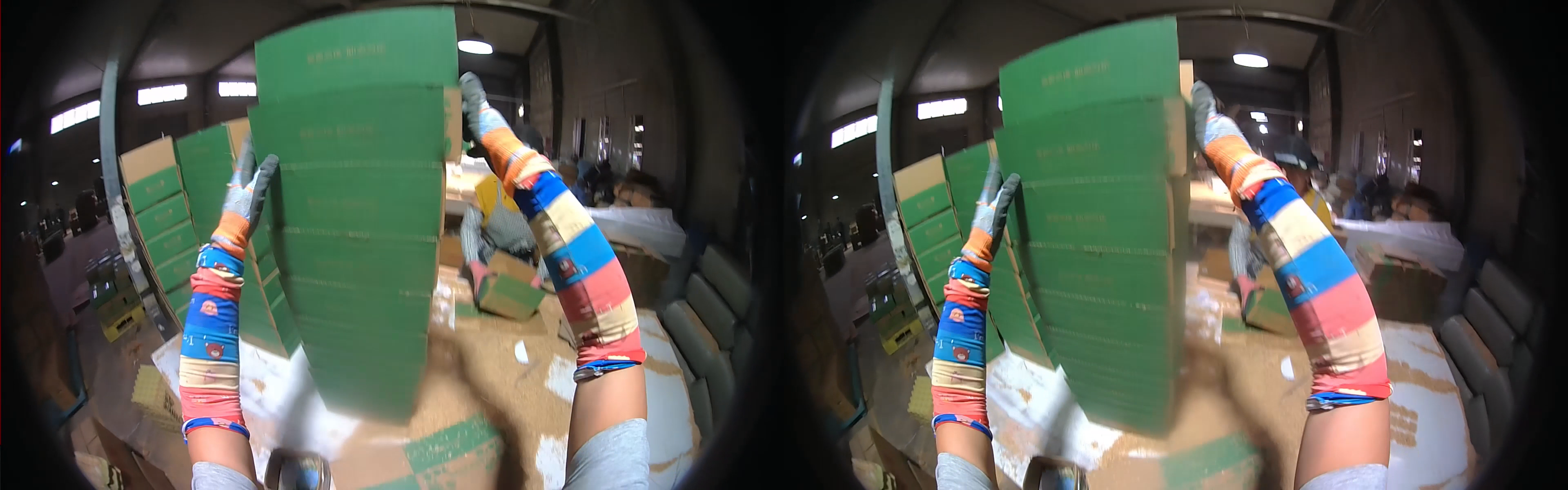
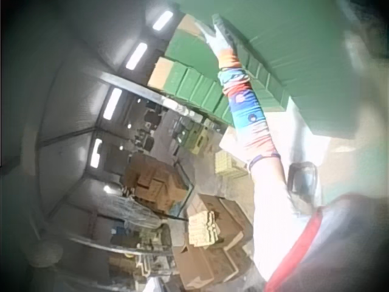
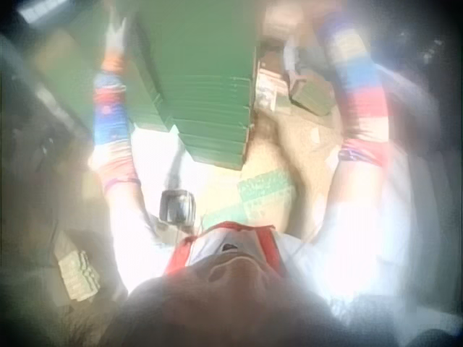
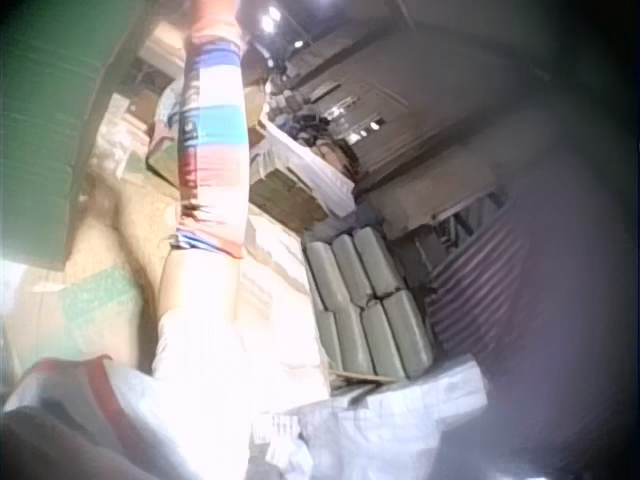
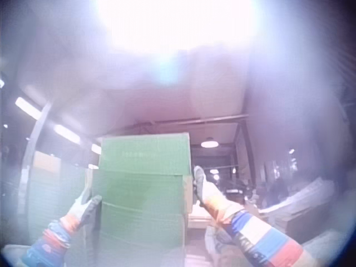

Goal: The person folds cardboard into boxes, inserts a white tray into each box, and stacks the completed boxes into a tall tower on the table.

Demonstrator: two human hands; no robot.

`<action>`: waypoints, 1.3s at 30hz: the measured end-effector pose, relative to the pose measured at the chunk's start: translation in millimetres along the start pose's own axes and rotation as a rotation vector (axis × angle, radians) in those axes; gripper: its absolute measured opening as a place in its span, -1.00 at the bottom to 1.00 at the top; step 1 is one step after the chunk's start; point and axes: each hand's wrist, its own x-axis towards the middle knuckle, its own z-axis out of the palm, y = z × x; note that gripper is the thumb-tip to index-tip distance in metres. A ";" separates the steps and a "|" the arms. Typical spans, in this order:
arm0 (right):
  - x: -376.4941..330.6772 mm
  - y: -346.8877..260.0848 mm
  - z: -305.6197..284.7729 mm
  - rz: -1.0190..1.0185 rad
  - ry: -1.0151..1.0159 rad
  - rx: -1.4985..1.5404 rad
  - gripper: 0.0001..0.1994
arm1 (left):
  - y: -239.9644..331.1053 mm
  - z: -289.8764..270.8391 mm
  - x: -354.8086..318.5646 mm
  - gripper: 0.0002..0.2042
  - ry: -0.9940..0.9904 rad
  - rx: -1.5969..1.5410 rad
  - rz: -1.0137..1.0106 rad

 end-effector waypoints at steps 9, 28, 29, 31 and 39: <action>-431.3 285.7 -166.2 0.030 -0.761 -1.221 -0.36 | 163.5 -0.4 -460.6 -0.25 -1.410 0.192 -0.044; -431.6 178.1 -155.7 -0.609 -0.562 -1.063 -0.75 | 202.6 -36.9 -355.3 -0.53 -1.646 -0.311 -0.773; -423.2 187.8 -145.5 -0.579 -0.599 -1.034 -0.72 | 150.6 -58.9 -382.8 -0.61 -1.539 -0.587 -0.272; -422.4 187.4 -134.6 -0.559 -0.511 -1.084 -0.55 | 160.6 -45.4 -356.0 -0.69 -1.504 -0.404 -0.787; -449.9 189.1 -158.8 -0.412 -0.678 -1.072 -0.65 | 153.8 -29.3 -342.9 -0.36 -1.191 -0.131 -0.847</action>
